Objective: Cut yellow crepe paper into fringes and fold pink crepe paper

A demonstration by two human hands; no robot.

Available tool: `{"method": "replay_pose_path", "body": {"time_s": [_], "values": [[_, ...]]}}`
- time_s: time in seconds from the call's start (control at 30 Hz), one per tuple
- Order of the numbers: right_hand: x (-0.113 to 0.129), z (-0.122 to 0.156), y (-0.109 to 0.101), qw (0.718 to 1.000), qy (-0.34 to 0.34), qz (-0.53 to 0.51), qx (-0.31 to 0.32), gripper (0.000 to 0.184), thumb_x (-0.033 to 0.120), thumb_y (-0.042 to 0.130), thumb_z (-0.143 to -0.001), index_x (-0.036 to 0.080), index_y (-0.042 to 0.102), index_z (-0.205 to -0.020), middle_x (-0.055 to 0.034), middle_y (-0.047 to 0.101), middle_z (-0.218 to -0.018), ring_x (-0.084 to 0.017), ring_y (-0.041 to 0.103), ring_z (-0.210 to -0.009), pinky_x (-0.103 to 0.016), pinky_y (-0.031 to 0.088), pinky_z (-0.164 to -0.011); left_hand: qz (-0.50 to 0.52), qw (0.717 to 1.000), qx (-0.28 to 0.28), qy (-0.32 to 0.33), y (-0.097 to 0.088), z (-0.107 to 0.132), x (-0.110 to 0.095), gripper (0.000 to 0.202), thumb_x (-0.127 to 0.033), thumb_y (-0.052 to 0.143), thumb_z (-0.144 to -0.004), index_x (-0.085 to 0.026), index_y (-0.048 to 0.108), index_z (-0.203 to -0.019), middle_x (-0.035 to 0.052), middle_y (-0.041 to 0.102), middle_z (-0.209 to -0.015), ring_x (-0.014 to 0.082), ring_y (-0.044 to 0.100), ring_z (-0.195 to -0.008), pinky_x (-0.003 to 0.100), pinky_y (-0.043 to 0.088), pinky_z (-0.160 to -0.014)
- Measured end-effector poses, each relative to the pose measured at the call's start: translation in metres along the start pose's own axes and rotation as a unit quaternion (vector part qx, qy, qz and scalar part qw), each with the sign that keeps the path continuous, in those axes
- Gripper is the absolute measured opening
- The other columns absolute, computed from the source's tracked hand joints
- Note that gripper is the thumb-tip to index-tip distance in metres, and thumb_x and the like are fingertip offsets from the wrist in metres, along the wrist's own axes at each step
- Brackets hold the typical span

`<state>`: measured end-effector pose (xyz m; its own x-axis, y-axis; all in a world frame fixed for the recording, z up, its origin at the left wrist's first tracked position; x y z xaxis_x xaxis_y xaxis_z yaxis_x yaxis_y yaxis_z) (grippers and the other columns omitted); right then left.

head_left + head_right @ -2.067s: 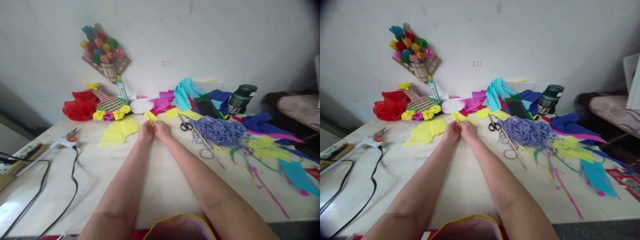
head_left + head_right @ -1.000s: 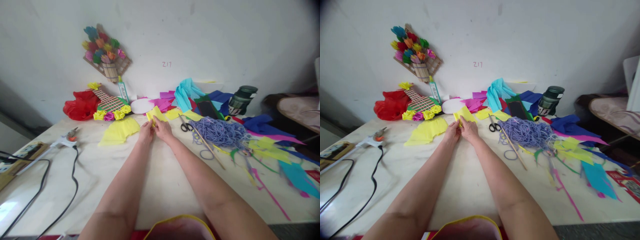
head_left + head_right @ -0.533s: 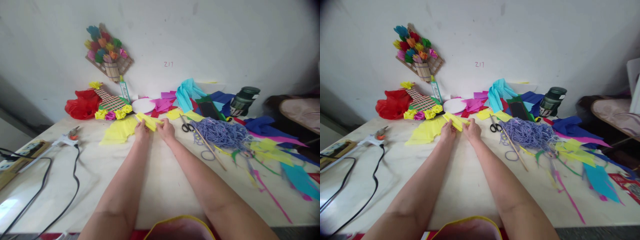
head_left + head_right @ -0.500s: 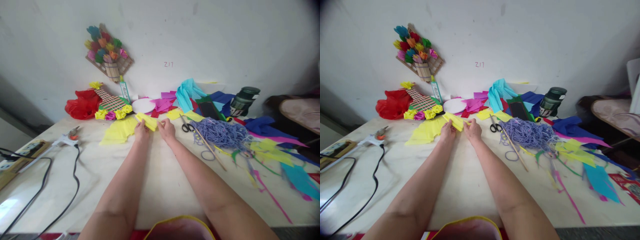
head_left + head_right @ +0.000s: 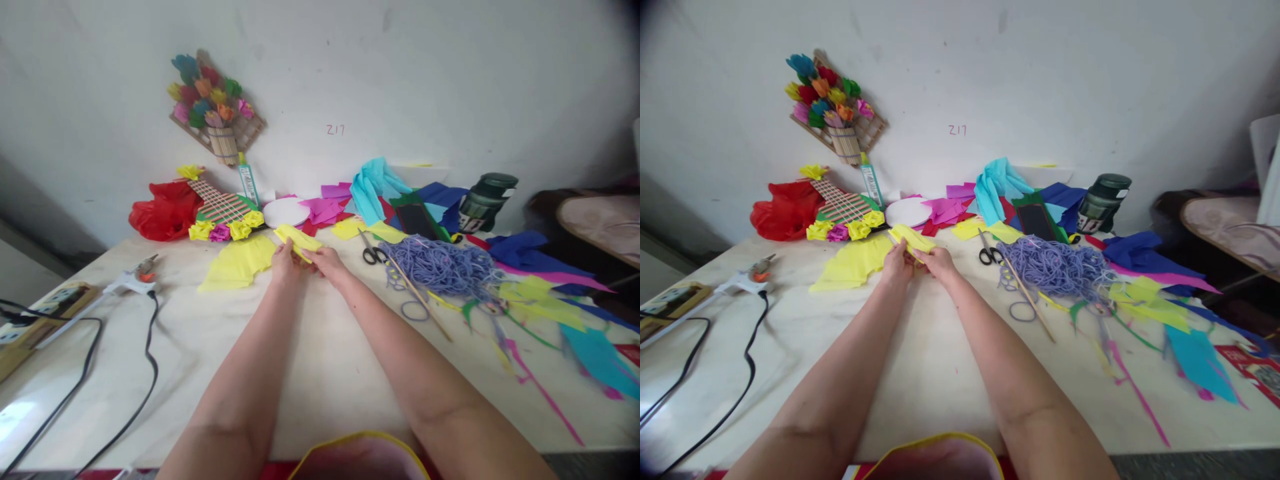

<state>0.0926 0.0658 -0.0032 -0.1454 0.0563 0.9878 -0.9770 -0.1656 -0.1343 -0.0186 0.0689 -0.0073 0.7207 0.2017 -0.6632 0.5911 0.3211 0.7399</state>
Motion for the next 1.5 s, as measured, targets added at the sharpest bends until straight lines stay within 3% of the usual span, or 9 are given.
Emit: {"method": "replay_pose_path", "body": {"time_s": [0.13,0.27,0.57,0.67,0.83,1.0,1.1,1.33,1.5], "values": [[-0.003,-0.001,-0.005,0.998,0.003,-0.033,-0.058,0.017,0.031,0.063,-0.069,0.014,0.06,-0.069,-0.0001,0.062,-0.053,-0.007,0.048,-0.039,-0.016,0.029,-0.033,-0.028,1.0,0.011,-0.009,0.003,0.001,0.005,0.01,-0.02,0.055,-0.076,-0.015,0.051,-0.068,-0.0004,0.057,-0.054,0.0101,0.053,-0.042,0.021,0.038,-0.041],[-0.006,-0.004,-0.011,0.995,-0.004,-0.052,-0.088,0.013,0.025,0.063,-0.068,0.013,0.058,-0.064,0.001,0.059,-0.048,-0.007,0.047,-0.038,-0.016,0.031,-0.035,-0.023,1.0,0.011,-0.009,0.004,0.002,0.006,0.012,-0.021,0.057,-0.075,-0.016,0.049,-0.068,-0.0015,0.055,-0.054,0.0098,0.053,-0.044,0.02,0.041,-0.044],[-0.006,-0.005,-0.012,0.992,-0.018,-0.091,-0.083,0.015,0.026,0.064,-0.066,0.014,0.056,-0.061,0.0025,0.055,-0.046,-0.007,0.046,-0.037,-0.017,0.031,-0.035,-0.059,0.995,0.076,-0.038,0.017,0.012,0.017,0.01,-0.025,0.055,-0.076,-0.016,0.052,-0.075,-0.0004,0.058,-0.057,0.0105,0.052,-0.04,0.019,0.034,-0.035],[-0.004,-0.004,-0.014,0.989,-0.028,-0.113,-0.094,0.019,0.03,0.065,-0.063,0.013,0.058,-0.063,0.0024,0.056,-0.048,-0.008,0.049,-0.042,-0.018,0.034,-0.038,-0.041,0.996,0.081,-0.017,0.018,0.011,0.015,0.007,-0.022,0.054,-0.076,-0.015,0.054,-0.077,0.0006,0.061,-0.061,0.01,0.055,-0.046,0.019,0.04,-0.041],[-0.001,-0.006,-0.023,0.962,-0.058,-0.234,-0.128,0.029,0.041,0.062,-0.064,0.013,0.057,-0.069,0.0005,0.059,-0.058,-0.011,0.053,-0.052,-0.021,0.041,-0.045,-0.021,0.998,0.061,-0.014,0.014,0.006,0.011,0.007,-0.014,0.053,-0.076,-0.012,0.059,-0.079,0.0042,0.066,-0.071,0.0122,0.062,-0.062,0.025,0.051,-0.066],[-0.001,-0.012,-0.017,0.916,-0.036,-0.399,-0.028,0.026,0.036,0.059,-0.069,0.013,0.059,-0.083,-0.005,0.066,-0.08,-0.015,0.061,-0.072,-0.026,0.049,-0.063,-0.034,0.994,0.093,-0.038,0.018,0.006,0.015,0.009,-0.013,0.054,-0.076,-0.01,0.061,-0.08,0.0075,0.068,-0.077,0.0156,0.064,-0.071,0.029,0.051,-0.077],[-0.003,-0.012,-0.02,0.895,-0.025,-0.445,-0.015,0.02,0.023,0.059,-0.068,0.013,0.059,-0.085,-0.006,0.066,-0.086,-0.016,0.061,-0.08,-0.029,0.05,-0.072,-0.051,0.991,0.11,-0.048,0.019,0.005,0.017,0.01,-0.013,0.055,-0.074,-0.009,0.062,-0.081,0.0099,0.068,-0.079,0.0184,0.064,-0.077,0.031,0.05,-0.08],[0.003,-0.014,-0.055,0.861,-0.139,-0.468,-0.142,0.026,0.018,0.057,-0.067,0.015,0.056,-0.093,-0.0028,0.066,-0.085,-0.014,0.061,-0.087,-0.028,0.049,-0.081,-0.177,0.977,0.101,-0.063,0.009,-0.001,0.021,0.012,-0.02,0.061,-0.069,-0.01,0.06,-0.076,0.0081,0.065,-0.065,0.0196,0.065,-0.069,0.033,0.052,-0.07],[-0.006,-0.016,-0.083,0.857,-0.117,-0.439,-0.241,0.023,0.015,0.055,-0.065,0.015,0.055,-0.089,-0.0015,0.065,-0.075,-0.013,0.063,-0.077,-0.025,0.052,-0.07,-0.252,0.963,0.089,-0.039,0.001,-0.008,0.018,0.018,-0.026,0.065,-0.063,-0.011,0.059,-0.071,0.0056,0.062,-0.06,0.0176,0.062,-0.06,0.03,0.05,-0.061]]}}
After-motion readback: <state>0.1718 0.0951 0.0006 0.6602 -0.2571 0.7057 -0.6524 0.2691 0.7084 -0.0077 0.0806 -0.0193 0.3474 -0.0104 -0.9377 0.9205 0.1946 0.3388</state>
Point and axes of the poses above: each hand's wrist, its own z-axis away from the middle knuckle, its own y-axis out of the palm, x = y × z, the point moved 7 cm from there along -z, towards the middle knuckle
